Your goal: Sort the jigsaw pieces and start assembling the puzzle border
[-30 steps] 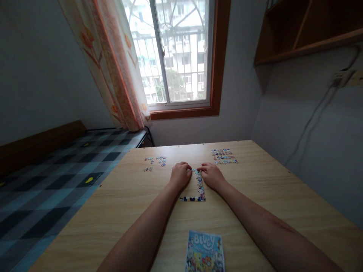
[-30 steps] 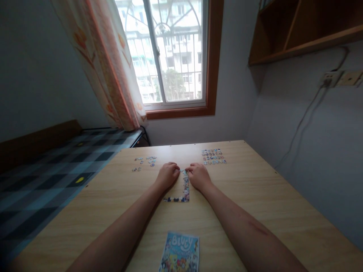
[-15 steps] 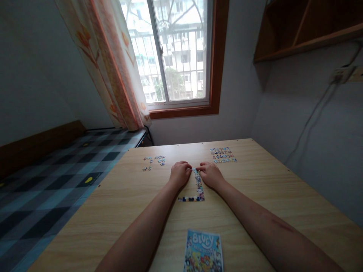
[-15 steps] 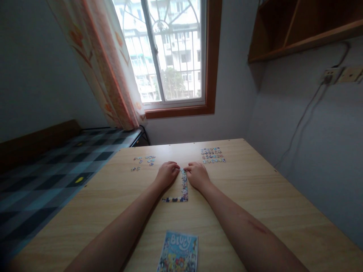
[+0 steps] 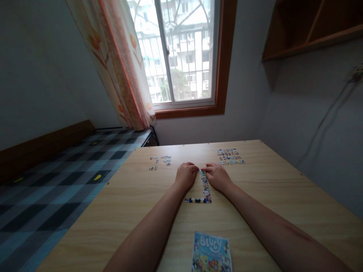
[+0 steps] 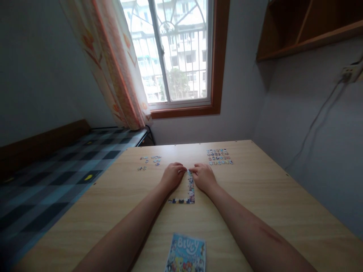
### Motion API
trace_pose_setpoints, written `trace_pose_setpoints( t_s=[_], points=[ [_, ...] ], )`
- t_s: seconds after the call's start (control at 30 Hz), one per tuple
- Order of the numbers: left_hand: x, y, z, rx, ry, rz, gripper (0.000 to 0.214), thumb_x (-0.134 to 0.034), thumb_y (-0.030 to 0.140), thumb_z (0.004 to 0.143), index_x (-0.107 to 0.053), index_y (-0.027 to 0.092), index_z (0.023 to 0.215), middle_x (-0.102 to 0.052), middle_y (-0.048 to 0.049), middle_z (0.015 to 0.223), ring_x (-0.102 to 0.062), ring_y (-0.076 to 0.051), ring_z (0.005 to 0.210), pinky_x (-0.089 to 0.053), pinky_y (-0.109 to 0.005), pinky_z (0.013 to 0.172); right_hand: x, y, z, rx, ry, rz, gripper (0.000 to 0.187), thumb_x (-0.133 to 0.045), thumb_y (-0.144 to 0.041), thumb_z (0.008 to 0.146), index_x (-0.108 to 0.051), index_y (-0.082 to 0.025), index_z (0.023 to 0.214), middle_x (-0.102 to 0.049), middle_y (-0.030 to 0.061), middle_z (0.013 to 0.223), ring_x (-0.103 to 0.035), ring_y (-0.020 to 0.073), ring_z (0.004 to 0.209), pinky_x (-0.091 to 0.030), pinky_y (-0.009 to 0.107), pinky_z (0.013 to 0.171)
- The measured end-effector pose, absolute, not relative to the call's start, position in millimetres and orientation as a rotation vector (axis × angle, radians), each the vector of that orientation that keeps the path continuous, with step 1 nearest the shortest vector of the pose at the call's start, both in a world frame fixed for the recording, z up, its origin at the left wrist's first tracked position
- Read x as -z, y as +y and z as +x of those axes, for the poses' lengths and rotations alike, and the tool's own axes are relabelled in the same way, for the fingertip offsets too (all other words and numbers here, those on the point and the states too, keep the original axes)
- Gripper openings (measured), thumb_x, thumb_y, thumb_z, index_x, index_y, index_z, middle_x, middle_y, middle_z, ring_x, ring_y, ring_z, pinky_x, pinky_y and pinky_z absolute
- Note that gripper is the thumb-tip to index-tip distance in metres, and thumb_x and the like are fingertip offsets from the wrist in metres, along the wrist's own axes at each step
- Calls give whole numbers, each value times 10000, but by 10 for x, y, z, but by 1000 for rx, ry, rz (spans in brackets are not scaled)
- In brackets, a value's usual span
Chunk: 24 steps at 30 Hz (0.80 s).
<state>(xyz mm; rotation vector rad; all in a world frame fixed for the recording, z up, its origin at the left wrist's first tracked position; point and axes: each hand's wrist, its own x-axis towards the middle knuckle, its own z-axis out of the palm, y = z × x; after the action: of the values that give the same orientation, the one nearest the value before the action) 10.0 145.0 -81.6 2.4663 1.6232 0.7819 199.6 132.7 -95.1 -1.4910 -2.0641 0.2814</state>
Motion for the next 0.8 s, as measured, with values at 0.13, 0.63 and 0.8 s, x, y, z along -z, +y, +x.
trace_pose_setpoints(
  t_s=[0.13, 0.63, 0.8],
  points=[
    [836, 1441, 115, -778, 1633, 2445, 219, -607, 253, 900, -812, 274, 973, -740, -41, 1089, -632, -216, 1017, -468, -367, 1002, 958, 1308, 1985, -249, -2101, -1514, 308, -566, -227, 910, -795, -306, 1101, -693, 66, 1271, -592, 249, 1189, -373, 396, 1076],
    [742, 1648, -698, -893, 2304, 2074, 332, -499, 179, 899, -744, 194, 1123, -679, -111, 1278, -555, -274, 1211, -354, -454, 1117, 997, 1327, 1998, -299, -2088, -1440, 393, -495, -168, 913, -743, -256, 1204, -705, 56, 1270, -599, 214, 1180, -372, 366, 1083],
    [839, 1642, -857, -650, 2546, 2004, 411, -430, 256, 945, -686, 237, 1266, -526, -155, 1483, -378, -358, 1414, -233, -649, 1148, 1018, 1333, 1994, -281, -2055, -1412, 394, -486, -172, 916, -715, -232, 1231, -710, 54, 1267, -607, 213, 1185, -372, 361, 1079]
  ],
)
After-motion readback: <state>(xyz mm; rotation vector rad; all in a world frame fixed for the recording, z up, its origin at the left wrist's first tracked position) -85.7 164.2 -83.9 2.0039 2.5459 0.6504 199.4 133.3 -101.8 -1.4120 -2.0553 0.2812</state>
